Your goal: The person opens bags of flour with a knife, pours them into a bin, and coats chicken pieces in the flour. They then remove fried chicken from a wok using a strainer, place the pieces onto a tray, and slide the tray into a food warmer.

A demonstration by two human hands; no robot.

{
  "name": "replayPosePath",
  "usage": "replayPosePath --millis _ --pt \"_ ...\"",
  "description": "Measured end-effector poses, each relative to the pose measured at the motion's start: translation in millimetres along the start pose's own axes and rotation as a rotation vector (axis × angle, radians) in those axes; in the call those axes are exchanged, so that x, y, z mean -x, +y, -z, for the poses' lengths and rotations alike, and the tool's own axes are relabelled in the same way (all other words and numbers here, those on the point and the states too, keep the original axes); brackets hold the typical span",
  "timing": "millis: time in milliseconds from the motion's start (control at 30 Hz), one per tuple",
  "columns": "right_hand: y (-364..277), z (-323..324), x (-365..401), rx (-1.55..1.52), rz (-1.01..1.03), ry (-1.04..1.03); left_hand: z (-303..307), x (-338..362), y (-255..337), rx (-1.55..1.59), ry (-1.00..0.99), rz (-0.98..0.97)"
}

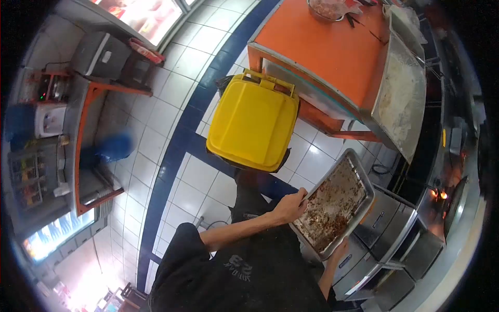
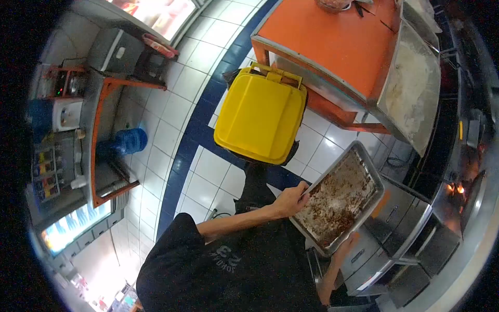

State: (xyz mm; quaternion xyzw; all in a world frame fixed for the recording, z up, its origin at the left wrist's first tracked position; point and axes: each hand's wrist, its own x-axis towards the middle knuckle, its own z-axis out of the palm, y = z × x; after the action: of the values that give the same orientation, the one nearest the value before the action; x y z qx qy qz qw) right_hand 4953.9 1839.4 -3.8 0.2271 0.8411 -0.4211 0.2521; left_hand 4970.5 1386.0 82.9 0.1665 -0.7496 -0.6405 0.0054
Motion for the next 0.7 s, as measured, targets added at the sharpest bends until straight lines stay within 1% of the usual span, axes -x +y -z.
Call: replayPosePath --millis 67,100,133,200,233,267,333,367,400,433,467,500,533,600,633,667,700 --pt "-8.2 -12.9 10.8 -0.387 0.029 0.131 2.3 -12.5 -11.2 -0.041 -0.082 0.044" --pt "-14.4 -14.1 22.4 -0.078 0.184 0.164 0.9 -15.8 -24.1 -0.080 -0.109 0.030" --pt "-25.8 -23.0 26.1 -0.069 0.191 0.159 1.6 -19.3 -35.1 -0.074 -0.098 0.032" --pt "-40.4 -40.5 38.5 -0.032 -0.059 0.234 2.9 -13.6 -50.7 -0.185 -0.158 0.111" --pt "-60.9 -58.0 52.8 -0.017 -0.105 0.309 12.4 -5.9 -58.3 -0.211 -0.193 0.104" --pt "-57.0 -74.6 47.7 -0.017 -0.107 0.313 20.7 0.6 -71.2 -0.209 -0.196 0.103" --pt "-34.7 -106.4 41.7 -0.284 0.106 0.283 33.0 18.5 -98.3 -0.258 -0.207 0.235" --pt "-44.5 -120.6 45.6 -0.146 0.117 0.285 38.3 28.2 -110.2 -0.262 -0.219 0.245" --pt "-71.9 -143.0 49.9 -0.017 0.134 0.280 46.9 33.7 -122.7 -0.343 -0.146 0.246" --pt "-123.8 -168.3 70.4 -0.045 0.105 0.185 60.5 38.2 -137.7 -0.436 -0.085 0.238" --pt "-162.5 -185.4 91.8 -0.076 0.066 0.100 75.1 44.5 -155.1 -0.449 -0.044 0.242" --pt "-148.6 -198.1 76.2 0.005 0.131 0.036 95.8 47.3 -141.0 -0.510 -0.013 0.325" --pt "-138.1 -208.2 59.9 0.090 0.205 -0.028 110.4 54.1 -144.4 -0.496 0.097 0.283" --pt "-172.4 -244.2 64.4 0.090 0.279 0.048 143.4 59.3 -133.3 -0.519 0.160 0.322" --pt "-188.1 -252.9 63.1 0.132 0.267 0.010 154.1 60.8 -124.4 -0.529 0.148 0.307" --pt "-201.0 -261.1 60.3 0.174 0.252 -0.029 164.1 60.7 -114.3 -0.459 0.210 0.315" --pt "-209.7 -270.6 54.2 0.166 0.293 -0.039 171.7 57.7 -109.6 -0.386 0.269 0.323"
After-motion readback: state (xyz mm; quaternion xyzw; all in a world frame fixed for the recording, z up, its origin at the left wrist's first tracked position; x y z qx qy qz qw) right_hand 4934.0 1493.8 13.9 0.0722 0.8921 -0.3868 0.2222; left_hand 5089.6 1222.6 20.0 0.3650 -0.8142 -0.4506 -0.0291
